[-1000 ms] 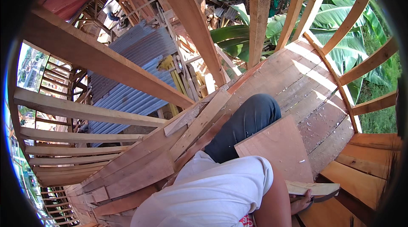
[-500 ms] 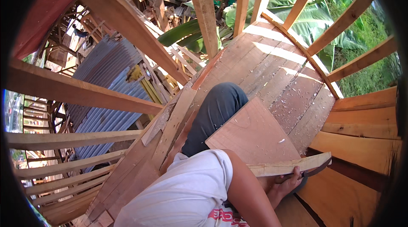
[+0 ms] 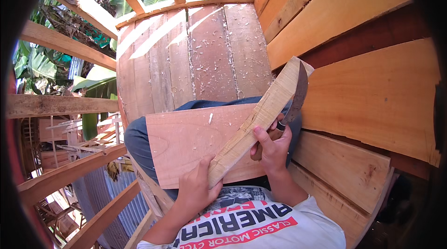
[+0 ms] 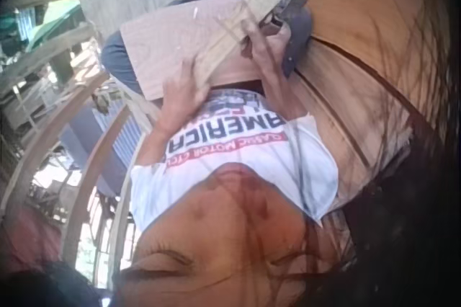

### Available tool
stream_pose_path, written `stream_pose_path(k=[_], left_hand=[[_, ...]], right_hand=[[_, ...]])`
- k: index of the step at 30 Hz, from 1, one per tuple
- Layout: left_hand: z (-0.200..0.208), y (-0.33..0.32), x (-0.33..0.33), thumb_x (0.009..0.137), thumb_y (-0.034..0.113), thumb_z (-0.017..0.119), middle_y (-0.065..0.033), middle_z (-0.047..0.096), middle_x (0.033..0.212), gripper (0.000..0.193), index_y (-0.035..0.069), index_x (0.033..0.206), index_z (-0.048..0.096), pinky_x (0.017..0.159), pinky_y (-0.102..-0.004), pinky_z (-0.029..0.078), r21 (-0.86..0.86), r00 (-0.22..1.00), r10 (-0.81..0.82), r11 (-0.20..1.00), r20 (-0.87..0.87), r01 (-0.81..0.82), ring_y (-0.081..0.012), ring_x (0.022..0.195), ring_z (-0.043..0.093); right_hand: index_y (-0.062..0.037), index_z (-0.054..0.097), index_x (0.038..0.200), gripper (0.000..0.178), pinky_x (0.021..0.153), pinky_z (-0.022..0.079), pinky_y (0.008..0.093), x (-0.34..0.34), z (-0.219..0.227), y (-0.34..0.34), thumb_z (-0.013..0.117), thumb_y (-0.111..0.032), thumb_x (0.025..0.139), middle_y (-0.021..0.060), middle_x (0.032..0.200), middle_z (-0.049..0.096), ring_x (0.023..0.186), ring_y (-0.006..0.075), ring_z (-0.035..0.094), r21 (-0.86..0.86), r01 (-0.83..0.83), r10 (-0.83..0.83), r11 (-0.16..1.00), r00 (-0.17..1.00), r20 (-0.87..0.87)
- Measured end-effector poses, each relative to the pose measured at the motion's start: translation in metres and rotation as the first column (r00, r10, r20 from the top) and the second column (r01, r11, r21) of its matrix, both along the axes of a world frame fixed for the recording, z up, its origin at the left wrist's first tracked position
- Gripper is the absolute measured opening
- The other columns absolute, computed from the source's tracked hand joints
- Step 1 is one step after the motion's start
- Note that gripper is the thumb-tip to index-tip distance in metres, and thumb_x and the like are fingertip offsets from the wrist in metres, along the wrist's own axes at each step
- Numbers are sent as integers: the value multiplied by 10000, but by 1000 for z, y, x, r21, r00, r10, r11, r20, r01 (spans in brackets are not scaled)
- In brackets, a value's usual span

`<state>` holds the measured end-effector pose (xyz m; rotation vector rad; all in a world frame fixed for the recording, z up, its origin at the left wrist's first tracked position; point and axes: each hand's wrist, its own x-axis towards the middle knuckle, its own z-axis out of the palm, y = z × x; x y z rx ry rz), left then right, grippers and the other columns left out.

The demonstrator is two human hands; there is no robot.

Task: The person sits cross-legged on a wooden platform and uses a curved knife to shave and shape a long, thin piece of wood. They hold the wood against a flat board on their lap and repeatedly scrape the blade along its length to remove thin strips of material.

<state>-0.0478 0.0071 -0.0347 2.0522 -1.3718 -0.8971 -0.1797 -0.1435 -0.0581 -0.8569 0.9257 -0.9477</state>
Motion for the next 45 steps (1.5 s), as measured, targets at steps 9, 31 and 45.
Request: stream_pose_path(k=[9,31,45], left_hand=[[-3,-1,24,675,73,677,-92,550,695,409,-11,1043,519,591,-283,433,74,883,193,981,-429,-179,-158,630,545],[6,-23,35,754,184,711,13,433,758,436,-6,1091,511,610,-232,341,45,661,150,984,-735,-174,-77,707,409],[1,-15,38,725,184,735,-50,511,790,450,-7,1081,538,655,-265,391,4,778,63,997,-625,-78,-122,736,470]], right_hand=[[-47,473,794,454,443,380,206,-32,-11,1,460,-463,976,117,729,611,510,90,525,-4,-529,525,849,843,-120],[31,632,1034,240,515,393,241,-20,11,-15,705,-57,823,72,685,558,564,106,493,-594,-224,-71,773,900,-431],[58,645,1060,274,530,431,243,-28,38,-45,705,24,796,110,729,607,594,122,553,-733,-202,-261,650,846,-465]])
